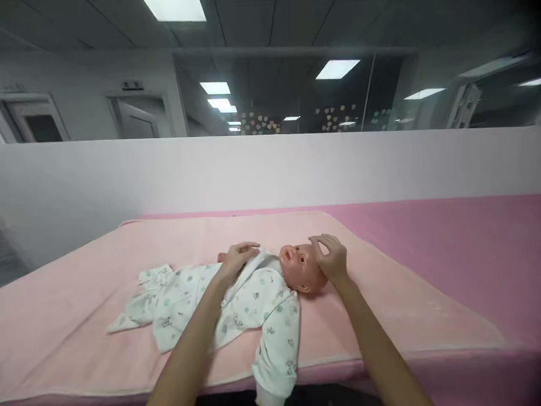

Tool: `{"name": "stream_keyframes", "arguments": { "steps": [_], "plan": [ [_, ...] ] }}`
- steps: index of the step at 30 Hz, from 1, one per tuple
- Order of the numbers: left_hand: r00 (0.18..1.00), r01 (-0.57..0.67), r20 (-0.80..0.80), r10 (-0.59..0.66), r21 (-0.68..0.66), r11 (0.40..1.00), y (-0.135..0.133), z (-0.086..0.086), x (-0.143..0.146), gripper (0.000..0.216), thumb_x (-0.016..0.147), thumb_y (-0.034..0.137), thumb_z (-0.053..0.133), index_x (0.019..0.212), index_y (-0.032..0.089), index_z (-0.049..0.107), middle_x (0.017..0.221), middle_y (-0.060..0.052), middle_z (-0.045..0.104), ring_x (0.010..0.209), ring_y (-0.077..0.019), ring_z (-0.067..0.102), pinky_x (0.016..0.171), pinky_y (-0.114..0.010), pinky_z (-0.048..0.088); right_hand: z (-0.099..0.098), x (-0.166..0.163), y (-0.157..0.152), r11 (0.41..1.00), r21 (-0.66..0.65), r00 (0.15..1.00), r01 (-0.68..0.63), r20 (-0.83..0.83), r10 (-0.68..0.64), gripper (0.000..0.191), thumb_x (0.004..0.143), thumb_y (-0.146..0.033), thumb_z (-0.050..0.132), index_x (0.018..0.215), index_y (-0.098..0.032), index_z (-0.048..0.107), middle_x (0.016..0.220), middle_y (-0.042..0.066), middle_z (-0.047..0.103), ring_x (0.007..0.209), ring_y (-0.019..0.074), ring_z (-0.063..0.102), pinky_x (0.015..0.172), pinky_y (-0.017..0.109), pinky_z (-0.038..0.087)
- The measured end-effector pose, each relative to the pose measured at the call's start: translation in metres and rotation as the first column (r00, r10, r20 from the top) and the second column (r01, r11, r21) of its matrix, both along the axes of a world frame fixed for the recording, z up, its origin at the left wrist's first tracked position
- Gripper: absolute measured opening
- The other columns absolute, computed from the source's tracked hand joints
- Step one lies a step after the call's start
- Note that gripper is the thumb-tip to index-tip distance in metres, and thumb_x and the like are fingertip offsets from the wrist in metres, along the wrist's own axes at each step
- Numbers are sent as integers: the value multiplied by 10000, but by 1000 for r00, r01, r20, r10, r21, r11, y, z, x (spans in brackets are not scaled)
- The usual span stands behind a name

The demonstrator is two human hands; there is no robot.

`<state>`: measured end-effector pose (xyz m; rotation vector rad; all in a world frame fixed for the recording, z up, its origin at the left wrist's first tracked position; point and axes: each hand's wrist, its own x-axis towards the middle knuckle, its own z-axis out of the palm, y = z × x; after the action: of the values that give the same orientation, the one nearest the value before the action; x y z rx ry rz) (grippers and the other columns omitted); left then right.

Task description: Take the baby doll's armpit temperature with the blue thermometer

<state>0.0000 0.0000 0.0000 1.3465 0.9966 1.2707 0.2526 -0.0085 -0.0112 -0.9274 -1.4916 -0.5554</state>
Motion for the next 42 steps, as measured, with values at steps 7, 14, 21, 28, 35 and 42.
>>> {"name": "stream_keyframes", "arguments": {
  "steps": [7,14,21,28,35,42],
  "plan": [
    [935,-61,328,134,-222,973,3,-3,-14,437,608,194,750,1013,109,608,717,-59,653,585,-121,592,556,-217,481,24,-71,-26,969,-231,868,-89,459,190,211,799,-202,493,658,-203,650,981,47,653,978,193,540,968,398,323],
    [900,-43,409,149,-257,965,2,-3,-14,332,639,128,722,951,107,611,678,-37,645,557,-104,586,566,-211,494,30,-124,-9,855,-381,642,353,763,75,188,788,-134,489,832,-142,671,1223,161,510,1169,303,393,998,545,168],
    [940,-11,334,71,-177,984,-2,-4,-16,421,615,197,745,1005,116,608,677,-30,640,535,-86,556,524,-190,448,57,-98,-42,826,-437,713,355,699,63,175,728,-39,489,724,-150,623,801,88,630,882,231,544,956,459,249],
    [942,207,-270,-200,-2,978,-12,0,-5,368,700,401,642,940,123,673,756,-59,659,435,-43,400,407,-188,271,85,-13,-133,627,-708,923,-326,-95,373,326,881,-359,350,903,-205,637,892,47,655,817,178,593,691,261,454],
    [818,361,-517,-250,124,924,-20,4,0,311,630,391,690,821,148,718,817,-69,658,649,-124,502,526,-212,334,68,3,-160,620,-667,910,-413,-287,298,353,835,-486,416,886,-229,653,910,26,660,828,182,609,743,245,475],
    [932,145,-346,-105,94,985,-17,-2,-4,394,669,483,638,806,118,692,503,20,473,455,-55,329,430,-193,224,-6,30,-125,590,-792,986,-159,-101,129,370,843,-451,359,891,-205,631,957,82,646,901,222,581,762,317,456]
  ]
}}
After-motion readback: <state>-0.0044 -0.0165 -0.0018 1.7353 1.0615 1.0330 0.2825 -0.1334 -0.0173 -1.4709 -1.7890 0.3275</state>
